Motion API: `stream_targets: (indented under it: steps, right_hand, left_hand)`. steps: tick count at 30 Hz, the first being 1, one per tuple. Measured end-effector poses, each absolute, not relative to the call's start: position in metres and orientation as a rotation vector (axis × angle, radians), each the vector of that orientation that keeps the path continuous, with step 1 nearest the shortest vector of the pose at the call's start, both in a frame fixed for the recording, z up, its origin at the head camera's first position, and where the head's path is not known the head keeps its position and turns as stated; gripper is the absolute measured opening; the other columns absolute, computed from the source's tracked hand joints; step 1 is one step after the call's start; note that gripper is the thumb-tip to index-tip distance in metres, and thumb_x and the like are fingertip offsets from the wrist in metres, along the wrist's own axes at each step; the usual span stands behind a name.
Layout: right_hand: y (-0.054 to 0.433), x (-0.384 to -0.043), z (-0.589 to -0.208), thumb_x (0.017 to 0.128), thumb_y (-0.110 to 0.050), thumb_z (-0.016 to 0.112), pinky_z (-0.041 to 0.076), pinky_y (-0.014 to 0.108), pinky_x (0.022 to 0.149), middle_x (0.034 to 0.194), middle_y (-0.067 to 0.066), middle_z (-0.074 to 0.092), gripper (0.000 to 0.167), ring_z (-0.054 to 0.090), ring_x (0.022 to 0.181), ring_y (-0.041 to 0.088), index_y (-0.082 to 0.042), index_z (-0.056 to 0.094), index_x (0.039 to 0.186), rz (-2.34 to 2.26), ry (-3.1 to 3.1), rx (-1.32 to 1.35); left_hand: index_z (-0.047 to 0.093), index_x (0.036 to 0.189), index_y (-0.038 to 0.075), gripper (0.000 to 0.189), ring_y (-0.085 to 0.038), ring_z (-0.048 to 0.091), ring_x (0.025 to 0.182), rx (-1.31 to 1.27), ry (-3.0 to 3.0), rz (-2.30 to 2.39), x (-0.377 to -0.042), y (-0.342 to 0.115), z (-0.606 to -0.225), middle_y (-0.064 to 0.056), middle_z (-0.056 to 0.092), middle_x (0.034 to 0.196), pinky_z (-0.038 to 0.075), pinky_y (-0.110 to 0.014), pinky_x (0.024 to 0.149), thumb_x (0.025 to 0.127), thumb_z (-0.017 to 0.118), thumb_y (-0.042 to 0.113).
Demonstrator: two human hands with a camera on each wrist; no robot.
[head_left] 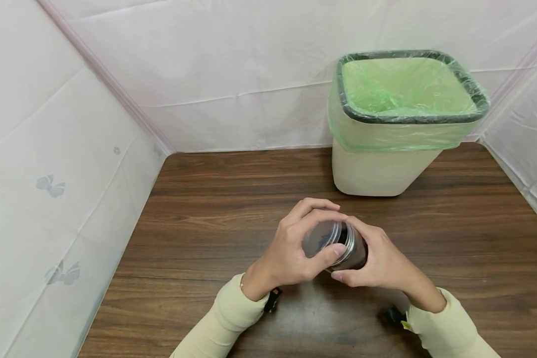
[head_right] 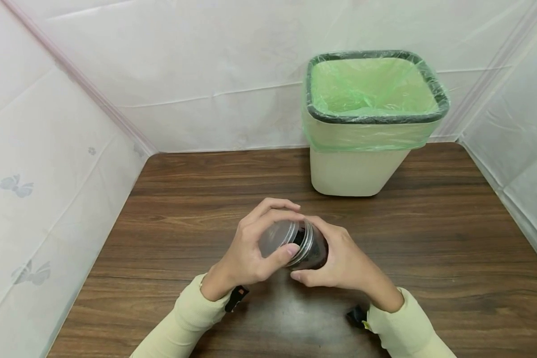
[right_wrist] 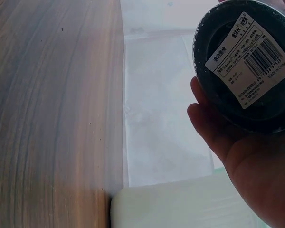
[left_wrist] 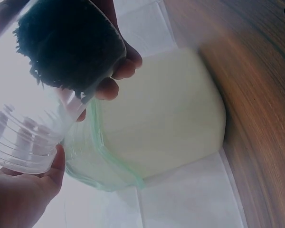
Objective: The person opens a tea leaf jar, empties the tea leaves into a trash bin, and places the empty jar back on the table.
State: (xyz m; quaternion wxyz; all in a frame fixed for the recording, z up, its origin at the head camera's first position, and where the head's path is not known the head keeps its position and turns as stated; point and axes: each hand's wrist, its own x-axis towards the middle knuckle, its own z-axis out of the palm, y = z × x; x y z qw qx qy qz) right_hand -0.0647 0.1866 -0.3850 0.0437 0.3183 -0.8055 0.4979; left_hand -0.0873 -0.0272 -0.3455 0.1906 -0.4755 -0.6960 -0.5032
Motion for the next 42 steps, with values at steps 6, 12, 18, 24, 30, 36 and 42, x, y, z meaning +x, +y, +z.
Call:
stream_targets:
  steps: [6,12,18,24,30,36,42]
  right_hand:
    - [0.189,-0.065,-0.385,0.062,-0.018,0.092,0.054,0.026,0.079,0.113,-0.006,0.066,0.085,0.065,0.093,0.014,-0.019,0.055,0.138,1.494,-2.449,0.957]
    - [0.191,-0.065,-0.384,0.062,-0.019,0.093,0.053,0.025,0.081,0.114,-0.006,0.066,0.085,0.065,0.095,0.015,-0.019,0.055,0.138,1.486,-2.465,0.931]
    - [0.194,-0.066,-0.385,0.063,-0.019,0.093,0.053,0.024,0.082,0.115,-0.005,0.066,0.084,0.066,0.096,0.016,-0.019,0.055,0.138,1.491,-2.463,0.923]
    - [0.198,-0.067,-0.385,0.062,-0.014,0.093,0.053,0.025,0.081,0.116,-0.004,0.066,0.086,0.066,0.096,0.016,-0.018,0.054,0.139,1.513,-2.472,0.904]
    - [0.200,-0.067,-0.382,0.062,-0.013,0.093,0.053,0.025,0.083,0.120,-0.004,0.065,0.089,0.066,0.099,0.017,-0.020,0.053,0.141,1.518,-2.487,0.886]
    - [0.203,-0.067,-0.381,0.062,-0.013,0.094,0.051,0.023,0.087,0.123,-0.003,0.065,0.090,0.065,0.103,0.017,-0.019,0.053,0.142,1.521,-2.498,0.850]
    - [0.206,-0.068,-0.378,0.061,-0.012,0.094,0.049,0.021,0.089,0.125,-0.001,0.065,0.089,0.064,0.105,0.017,-0.016,0.054,0.141,1.492,-2.498,0.823]
  left_hand:
    - [0.066,0.120,0.005,0.037,-0.020,0.057,0.120,-1.327,-1.956,-1.448,-0.087,-0.028,-0.345,-0.011,0.058,0.124,0.048,-0.034,0.100,0.095,0.063,0.033]
    - [0.065,0.120,0.006,0.037,-0.020,0.057,0.118,-1.316,-1.965,-1.457,-0.086,-0.029,-0.345,-0.010,0.058,0.123,0.049,-0.034,0.099,0.094,0.065,0.032]
    - [0.065,0.120,0.006,0.036,-0.020,0.058,0.117,-1.309,-1.957,-1.462,-0.087,-0.029,-0.346,-0.012,0.058,0.122,0.049,-0.034,0.099,0.092,0.068,0.031]
    - [0.065,0.118,0.005,0.038,-0.021,0.059,0.115,-1.317,-1.935,-1.476,-0.087,-0.029,-0.346,-0.015,0.058,0.119,0.050,-0.034,0.098,0.091,0.071,0.031]
    - [0.065,0.116,0.005,0.038,-0.020,0.059,0.114,-1.308,-1.942,-1.475,-0.088,-0.030,-0.347,-0.014,0.058,0.119,0.050,-0.034,0.097,0.088,0.074,0.029]
    - [0.065,0.115,0.006,0.039,-0.020,0.059,0.115,-1.298,-1.957,-1.467,-0.088,-0.030,-0.348,-0.013,0.058,0.120,0.049,-0.034,0.099,0.085,0.077,0.027]
    - [0.065,0.115,0.007,0.041,-0.019,0.059,0.116,-1.291,-1.966,-1.448,-0.089,-0.031,-0.350,-0.011,0.058,0.119,0.049,-0.035,0.100,0.081,0.082,0.025]
